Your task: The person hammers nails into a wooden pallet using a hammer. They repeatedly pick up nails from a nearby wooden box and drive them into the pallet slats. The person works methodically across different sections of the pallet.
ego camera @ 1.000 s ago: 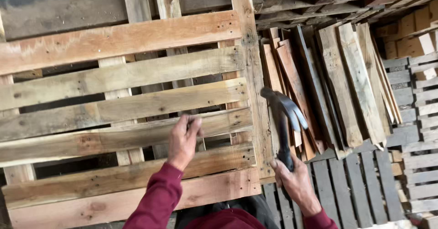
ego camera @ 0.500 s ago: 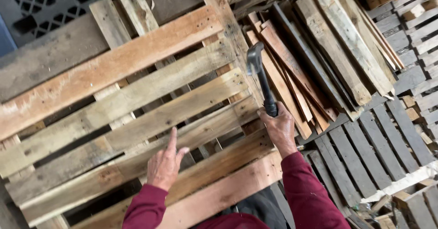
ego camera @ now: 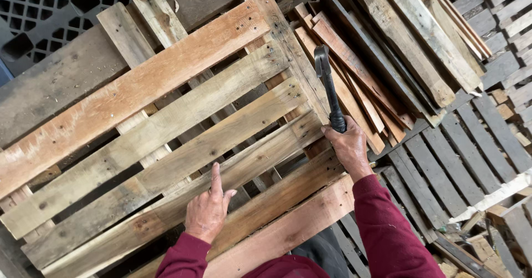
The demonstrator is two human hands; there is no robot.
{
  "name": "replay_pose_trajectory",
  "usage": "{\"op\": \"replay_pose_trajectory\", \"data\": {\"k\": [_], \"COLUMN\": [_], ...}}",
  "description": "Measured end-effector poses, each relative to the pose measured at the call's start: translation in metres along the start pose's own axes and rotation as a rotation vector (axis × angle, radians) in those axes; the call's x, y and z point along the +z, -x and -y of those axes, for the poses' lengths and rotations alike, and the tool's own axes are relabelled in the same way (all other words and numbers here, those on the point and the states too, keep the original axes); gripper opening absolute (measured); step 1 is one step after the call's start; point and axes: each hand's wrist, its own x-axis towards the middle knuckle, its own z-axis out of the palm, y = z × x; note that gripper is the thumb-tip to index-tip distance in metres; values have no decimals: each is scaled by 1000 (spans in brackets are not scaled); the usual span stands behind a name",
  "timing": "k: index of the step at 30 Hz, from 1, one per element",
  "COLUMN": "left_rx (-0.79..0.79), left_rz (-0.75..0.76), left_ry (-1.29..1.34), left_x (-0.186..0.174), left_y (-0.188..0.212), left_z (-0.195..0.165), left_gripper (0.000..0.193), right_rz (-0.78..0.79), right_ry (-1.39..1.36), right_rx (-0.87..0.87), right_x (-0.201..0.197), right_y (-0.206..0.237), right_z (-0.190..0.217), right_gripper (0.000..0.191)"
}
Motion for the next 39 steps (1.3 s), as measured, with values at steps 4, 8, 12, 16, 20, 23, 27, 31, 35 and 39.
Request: {"op": "replay_pose_trajectory", "data": {"k": [4,8,12,16,20,23,27,31,35,39], "left_rx": [-9,102,-15,-148,-80,-113,-98,-159,-223,-227], "left_rz": [-47,-148,96,107,3,37,85,180,157,375], "left_ry": [-66,56,155,296,367,341,268,281,730,1779], "left_x": [-2,6,19,21,21,18,11,10,15,14], "left_y": [8,30,43,26,17,18,16,14,17,13], "left_z": [-11,-45,-78,-82,-82,-85,-87,-84,-82,-88], "left_gripper": [94,64,50,33,31,31,31,32,31,27], "right_rz": [58,85,110,28,32,31,23,62,72,69], "right_ry": [27,215,270,161,164,47,17,53,29,43], "right_rx": [68,130,299,182,266,298,232,310,280,262], "right_x": [-15,-58,-84,-75,-65,-65,-67,-66,-65,-65], "right_y": [-6,10,53,78,74,68,68,71,70,69], "right_z": [0,-4,-23,-49,-67,-74,-79,-85,-84,-72], "right_gripper": [33,31,34,35,30,34,34,38,37,37]}}
